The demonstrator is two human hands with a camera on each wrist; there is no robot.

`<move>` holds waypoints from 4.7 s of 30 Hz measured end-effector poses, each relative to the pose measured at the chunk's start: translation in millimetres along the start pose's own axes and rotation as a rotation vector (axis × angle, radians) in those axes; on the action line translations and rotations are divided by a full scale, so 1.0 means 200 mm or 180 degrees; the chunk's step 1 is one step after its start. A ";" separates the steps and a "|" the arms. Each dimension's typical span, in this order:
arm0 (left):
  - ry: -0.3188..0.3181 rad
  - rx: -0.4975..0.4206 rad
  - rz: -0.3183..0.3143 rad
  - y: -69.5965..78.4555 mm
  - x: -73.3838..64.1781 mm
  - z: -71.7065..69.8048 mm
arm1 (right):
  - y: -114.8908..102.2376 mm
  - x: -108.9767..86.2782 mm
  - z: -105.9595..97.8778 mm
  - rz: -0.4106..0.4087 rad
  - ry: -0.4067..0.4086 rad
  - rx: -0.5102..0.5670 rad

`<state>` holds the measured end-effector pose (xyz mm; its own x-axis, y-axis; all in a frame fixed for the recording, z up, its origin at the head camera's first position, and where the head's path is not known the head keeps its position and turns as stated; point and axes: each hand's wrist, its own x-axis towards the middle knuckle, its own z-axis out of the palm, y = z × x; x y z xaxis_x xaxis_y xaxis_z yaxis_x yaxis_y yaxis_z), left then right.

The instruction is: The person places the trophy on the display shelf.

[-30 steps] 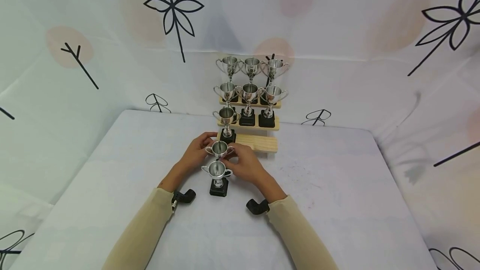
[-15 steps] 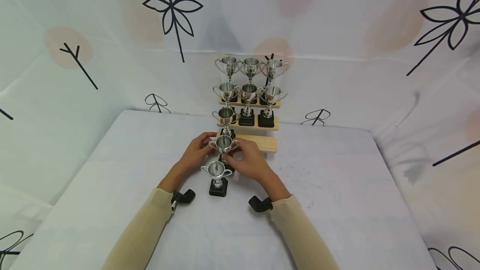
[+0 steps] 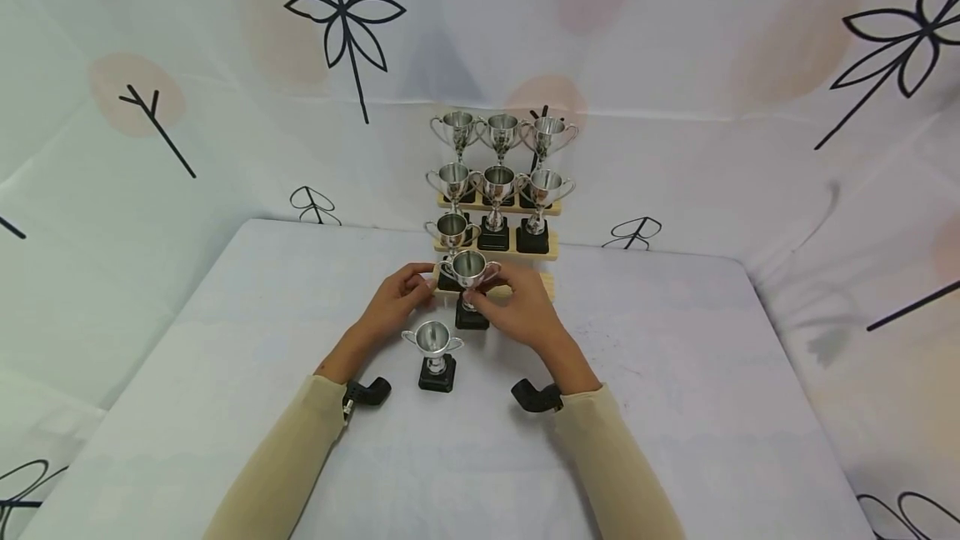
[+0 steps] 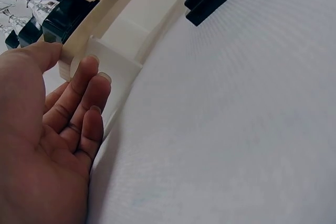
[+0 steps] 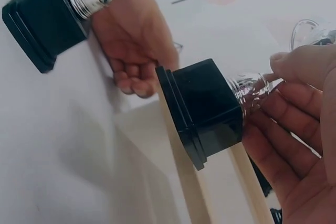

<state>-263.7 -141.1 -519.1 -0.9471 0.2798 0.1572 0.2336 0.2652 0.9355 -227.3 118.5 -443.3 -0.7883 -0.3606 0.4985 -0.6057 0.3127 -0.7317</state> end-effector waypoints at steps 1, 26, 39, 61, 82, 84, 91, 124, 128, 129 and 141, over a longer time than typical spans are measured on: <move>0.0004 0.0000 0.0002 0.00 0.00 0.00 | 0.00 0.00 -0.01 -0.0005 0.0024 -0.0005; 0.0027 0.0042 0.0003 0.01 -0.01 0.00 | -0.11 0.03 -0.08 0.0258 0.0417 0.0037; -0.0009 0.0077 -0.0004 0.02 -0.01 0.00 | 0.07 0.04 -0.03 0.0450 0.0692 -0.0008; -0.0001 0.0067 -0.0085 0.01 0.00 0.01 | 0.13 0.05 -0.02 0.0390 0.0775 -0.0125; -0.0016 0.0109 -0.0017 0.01 -0.01 0.00 | 0.13 0.05 -0.02 0.0384 0.0831 0.0080; -0.0019 0.0123 -0.0017 0.01 -0.01 0.00 | 0.14 0.05 -0.03 0.0369 0.0837 0.0076; -0.0011 0.0146 -0.0041 0.01 -0.01 -0.01 | 0.01 0.02 -0.08 0.0313 0.0763 0.0055; -0.0001 -0.0052 0.0013 0.00 0.00 0.00 | 0.04 -0.06 -0.05 -0.0156 -0.1647 0.0375; -0.0019 -0.0032 0.0003 0.00 -0.01 0.00 | 0.02 -0.07 0.00 -0.0243 -0.1681 0.0443; -0.0027 -0.0030 0.0008 0.00 -0.01 0.00 | 0.02 -0.07 0.02 -0.0267 -0.1664 0.0455; -0.0013 0.0017 0.0078 0.00 0.00 0.00 | -0.02 -0.08 0.14 -0.0410 -0.1589 0.0005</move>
<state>-263.0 -142.1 -519.6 -0.9402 0.2899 0.1788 0.2579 0.2631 0.9297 -209.0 98.6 -460.8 -0.5595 -0.7717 0.3022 -0.6941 0.2370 -0.6798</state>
